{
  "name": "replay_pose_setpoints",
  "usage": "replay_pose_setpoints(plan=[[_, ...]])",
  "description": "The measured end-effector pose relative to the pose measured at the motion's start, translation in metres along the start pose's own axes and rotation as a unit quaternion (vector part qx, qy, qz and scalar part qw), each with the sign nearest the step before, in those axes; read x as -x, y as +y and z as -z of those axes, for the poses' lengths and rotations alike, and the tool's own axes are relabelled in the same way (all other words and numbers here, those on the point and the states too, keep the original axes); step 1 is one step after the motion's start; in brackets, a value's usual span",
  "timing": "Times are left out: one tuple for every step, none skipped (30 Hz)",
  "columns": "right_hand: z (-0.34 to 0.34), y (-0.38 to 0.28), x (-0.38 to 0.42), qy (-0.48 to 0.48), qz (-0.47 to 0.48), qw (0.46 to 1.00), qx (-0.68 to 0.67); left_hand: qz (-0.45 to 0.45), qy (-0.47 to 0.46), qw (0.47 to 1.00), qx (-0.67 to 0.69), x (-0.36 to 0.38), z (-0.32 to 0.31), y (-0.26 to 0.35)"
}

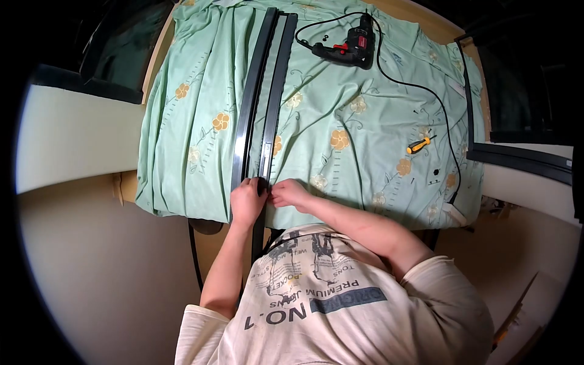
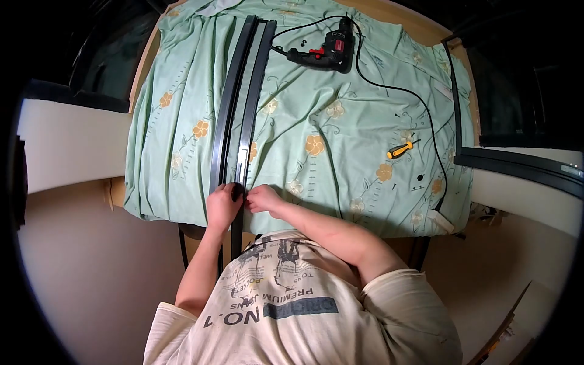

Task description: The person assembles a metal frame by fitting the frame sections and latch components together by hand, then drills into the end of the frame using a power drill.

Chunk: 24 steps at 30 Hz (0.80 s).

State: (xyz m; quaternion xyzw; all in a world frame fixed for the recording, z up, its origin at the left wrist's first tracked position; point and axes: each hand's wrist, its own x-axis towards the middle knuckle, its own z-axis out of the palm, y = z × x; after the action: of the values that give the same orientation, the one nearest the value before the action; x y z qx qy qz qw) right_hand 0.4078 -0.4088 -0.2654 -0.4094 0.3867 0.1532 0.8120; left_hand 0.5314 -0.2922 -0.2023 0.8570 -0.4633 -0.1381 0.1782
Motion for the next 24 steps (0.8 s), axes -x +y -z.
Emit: replay_pose_setpoints(plan=[[-0.001,0.000,0.002,0.003,-0.014,1.000,-0.015,0.007,-0.010,1.000,-0.019,-0.001,-0.003,-0.001],[-0.001,0.000,0.003,0.006,-0.028,0.999,-0.031,0.014,-0.020,0.999,-0.038,-0.002,-0.006,-0.001],[-0.001,-0.001,0.004,0.006,-0.028,0.999,-0.031,0.014,-0.020,0.999,-0.038,-0.003,-0.008,-0.001],[-0.002,-0.001,0.005,0.005,-0.032,0.999,-0.044,0.019,-0.025,0.999,-0.045,-0.003,-0.009,-0.001],[-0.002,-0.001,0.006,0.004,-0.037,0.998,-0.057,0.025,-0.029,0.998,-0.052,-0.004,-0.010,-0.001],[-0.002,0.000,0.008,0.003,-0.037,0.998,-0.057,0.025,-0.029,0.998,-0.052,-0.004,-0.010,-0.002],[-0.003,0.002,0.009,0.005,-0.034,0.997,-0.065,0.022,-0.024,0.998,-0.046,-0.003,-0.011,-0.003],[-0.004,0.002,0.011,0.006,-0.030,0.997,-0.073,0.020,-0.018,0.999,-0.040,-0.003,-0.010,-0.004],[-0.005,0.002,0.012,0.006,-0.029,0.997,-0.073,0.019,-0.018,0.999,-0.041,-0.003,-0.009,-0.004],[-0.006,0.002,0.013,-0.002,-0.024,0.996,-0.084,0.018,-0.014,0.999,-0.032,-0.003,-0.008,-0.003],[-0.006,0.004,0.014,-0.009,-0.019,0.995,-0.095,0.016,-0.010,1.000,-0.023,-0.002,-0.007,-0.002],[-0.007,0.004,0.015,-0.009,-0.018,0.995,-0.096,0.015,-0.010,1.000,-0.024,-0.003,-0.008,-0.002],[-0.009,0.005,0.015,-0.006,-0.010,0.996,-0.091,0.017,-0.007,1.000,-0.015,-0.002,-0.008,-0.002],[-0.011,0.008,0.013,-0.003,-0.001,0.996,-0.085,0.021,-0.003,1.000,-0.007,-0.003,-0.008,-0.002],[-0.013,0.013,0.012,-0.003,0.000,0.996,-0.086,0.020,-0.003,1.000,-0.008,-0.002,-0.006,-0.002],[-0.015,0.018,0.010,0.011,0.022,0.996,-0.087,0.026,0.001,1.000,0.008,-0.002,-0.002,-0.001],[-0.017,0.019,0.009,0.025,0.043,0.995,-0.088,0.032,0.004,0.999,0.025,-0.002,0.000,-0.001],[-0.018,0.019,0.007,0.024,0.043,0.995,-0.088,0.032,0.005,0.999,0.024,-0.002,0.001,-0.004],[-0.019,0.020,0.005,0.021,0.061,0.996,-0.060,0.042,0.002,0.998,0.051,-0.001,0.002,-0.008],[-0.019,0.021,0.001,0.018,0.079,0.996,-0.031,0.052,-0.001,0.996,0.079,-0.001,0.003,-0.011],[-0.018,0.025,-0.006,0.017,0.079,0.996,-0.031,0.053,0.000,0.996,0.077,-0.001,0.005,-0.013],[-0.017,0.029,-0.014,0.016,0.119,0.992,0.037,0.047,-0.011,0.995,0.089,-0.001,0.007,-0.014],[-0.017,0.027,-0.016,0.015,0.158,0.982,0.104,0.040,-0.022,0.994,0.100,0.000,0.008,-0.014],[-0.015,0.024,-0.018,0.013,0.158,0.982,0.105,0.042,-0.021,0.994,0.100,0.000,0.008,-0.015]])
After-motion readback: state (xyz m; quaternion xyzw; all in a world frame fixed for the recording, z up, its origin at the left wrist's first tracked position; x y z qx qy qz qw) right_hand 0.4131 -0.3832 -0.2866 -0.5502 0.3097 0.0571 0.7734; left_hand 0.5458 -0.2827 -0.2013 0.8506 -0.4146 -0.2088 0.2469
